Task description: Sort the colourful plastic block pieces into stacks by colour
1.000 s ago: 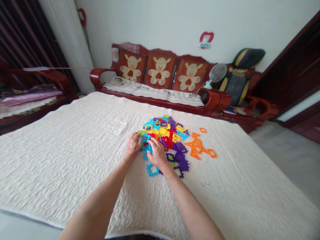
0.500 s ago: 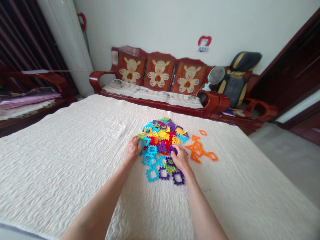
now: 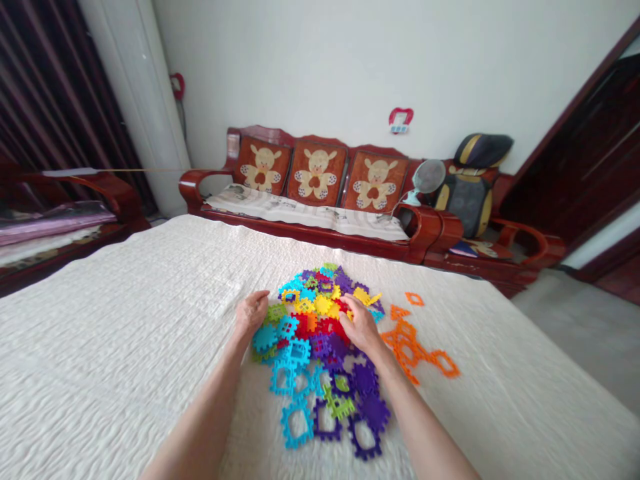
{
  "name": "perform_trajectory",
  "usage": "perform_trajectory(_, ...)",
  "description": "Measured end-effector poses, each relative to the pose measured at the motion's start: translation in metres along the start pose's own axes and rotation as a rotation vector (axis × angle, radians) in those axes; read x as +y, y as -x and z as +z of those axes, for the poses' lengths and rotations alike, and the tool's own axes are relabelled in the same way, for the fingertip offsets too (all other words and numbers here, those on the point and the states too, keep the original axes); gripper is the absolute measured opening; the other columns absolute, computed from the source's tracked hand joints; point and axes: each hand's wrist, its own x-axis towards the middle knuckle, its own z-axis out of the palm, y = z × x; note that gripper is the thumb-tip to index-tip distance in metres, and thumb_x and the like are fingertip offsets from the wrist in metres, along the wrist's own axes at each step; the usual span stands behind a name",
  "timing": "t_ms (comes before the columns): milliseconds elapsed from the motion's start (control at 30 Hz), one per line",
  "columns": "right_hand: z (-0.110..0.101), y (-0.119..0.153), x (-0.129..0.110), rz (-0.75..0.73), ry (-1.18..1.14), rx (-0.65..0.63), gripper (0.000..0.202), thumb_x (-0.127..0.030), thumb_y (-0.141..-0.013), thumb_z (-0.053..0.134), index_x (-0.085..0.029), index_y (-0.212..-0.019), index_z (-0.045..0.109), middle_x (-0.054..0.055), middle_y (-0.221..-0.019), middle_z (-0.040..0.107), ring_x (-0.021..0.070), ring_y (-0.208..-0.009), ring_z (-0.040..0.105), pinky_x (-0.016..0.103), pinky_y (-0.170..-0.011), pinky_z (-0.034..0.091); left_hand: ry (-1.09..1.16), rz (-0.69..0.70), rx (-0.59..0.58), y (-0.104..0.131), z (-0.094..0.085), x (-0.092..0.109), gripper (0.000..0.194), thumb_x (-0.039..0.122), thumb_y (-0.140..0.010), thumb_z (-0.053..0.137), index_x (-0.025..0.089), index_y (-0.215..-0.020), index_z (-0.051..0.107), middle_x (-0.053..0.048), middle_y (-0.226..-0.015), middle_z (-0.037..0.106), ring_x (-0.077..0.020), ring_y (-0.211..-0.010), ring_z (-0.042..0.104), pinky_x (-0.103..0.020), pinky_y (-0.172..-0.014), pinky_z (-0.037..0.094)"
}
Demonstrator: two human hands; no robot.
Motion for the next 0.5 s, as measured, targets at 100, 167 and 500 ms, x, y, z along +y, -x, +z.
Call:
perform_trajectory(100, 0.01, -0.034, 0.008, 0.06, 0.149, -0.061, 0.045, -0.03, -0.083, 0.048, -0.011, -0.123, 0.057, 0.017, -0.136, 0.053, 0.0252, -0.13, 0.046, 0.041, -0.109, 0.035, -0.045, 0.039, -0.067, -0.011, 0.004, -0.006, 0.033, 0.029, -0.084, 0.047, 0.022, -0.103, 0.073, -0.003, -0.103, 0.074, -0.0196, -0.097, 0.067, -0.03, -0.089, 0.049)
perform_trajectory(167, 0.013, -0.052, 0.009, 0.145, 0.262, -0.112, 0.05, -0.037, -0.084, 0.05, -0.012, -0.127, 0.054, 0.018, -0.139, 0.049, 0.0279, -0.131, 0.043, 0.043, -0.109, 0.032, -0.074, 0.047, -0.062, -0.014, 0.006, -0.01, 0.031, 0.03, -0.083, 0.049, 0.024, -0.103, 0.073, -0.002, -0.101, 0.075, -0.0183, -0.094, 0.068, -0.028, -0.088, 0.05)
perform_trajectory(500, 0.033, -0.045, -0.026, 0.274, 0.353, -0.26, 0.059, -0.047, -0.09, 0.044, -0.013, -0.139, 0.044, 0.019, -0.151, 0.033, 0.0356, -0.135, 0.034, 0.053, -0.106, 0.029, -0.161, 0.049, -0.051, -0.015, 0.008, -0.011, 0.033, 0.033, -0.084, 0.048, 0.026, -0.105, 0.073, 0.0, -0.101, 0.075, -0.0174, -0.091, 0.068, -0.025, -0.084, 0.051)
